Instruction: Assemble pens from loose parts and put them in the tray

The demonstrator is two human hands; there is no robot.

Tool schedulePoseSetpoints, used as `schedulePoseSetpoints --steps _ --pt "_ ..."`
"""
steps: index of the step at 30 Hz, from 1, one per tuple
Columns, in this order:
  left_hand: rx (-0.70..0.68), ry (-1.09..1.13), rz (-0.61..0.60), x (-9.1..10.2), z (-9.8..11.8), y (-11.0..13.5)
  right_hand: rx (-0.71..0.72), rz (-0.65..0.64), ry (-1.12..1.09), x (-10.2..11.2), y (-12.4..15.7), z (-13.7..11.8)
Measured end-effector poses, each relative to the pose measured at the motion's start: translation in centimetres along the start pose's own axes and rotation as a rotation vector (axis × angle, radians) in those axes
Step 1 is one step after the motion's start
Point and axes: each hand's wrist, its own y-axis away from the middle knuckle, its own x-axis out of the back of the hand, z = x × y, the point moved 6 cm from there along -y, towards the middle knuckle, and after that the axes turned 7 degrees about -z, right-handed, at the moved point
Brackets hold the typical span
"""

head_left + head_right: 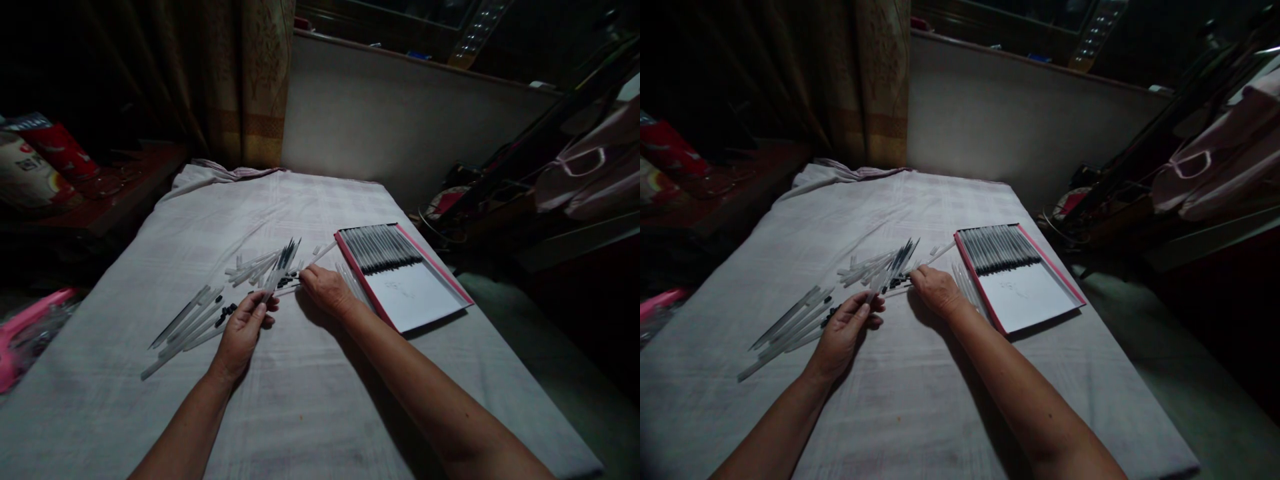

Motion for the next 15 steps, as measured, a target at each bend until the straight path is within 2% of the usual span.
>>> schedulePoseSetpoints --steps 2,4,6,7,9,15 --pt "0.008 -0.020 0.012 0.0 0.0 0.1 -0.139 0.240 -0.342 1.2 0.7 1.1" --pt "0.022 -0.043 0.018 -0.1 0.0 0.2 -0.227 0.461 -0.784 2.1 1.7 2.0" --pt "0.027 -0.064 0.023 -0.3 0.1 0.2 -0.251 0.609 -1.176 2.7 2.4 2.0" --pt "0.027 -0.071 0.025 -0.3 0.1 0.3 -0.245 0.660 -1.304 3.0 2.7 1.8" --pt "0.029 -0.078 0.028 -0.4 0.3 0.3 -0.221 0.715 -1.420 3.9 3.1 1.1" --pt "0.035 -0.078 0.022 -0.5 0.3 0.4 -0.191 0.715 -1.427 4.8 3.4 -0.3"
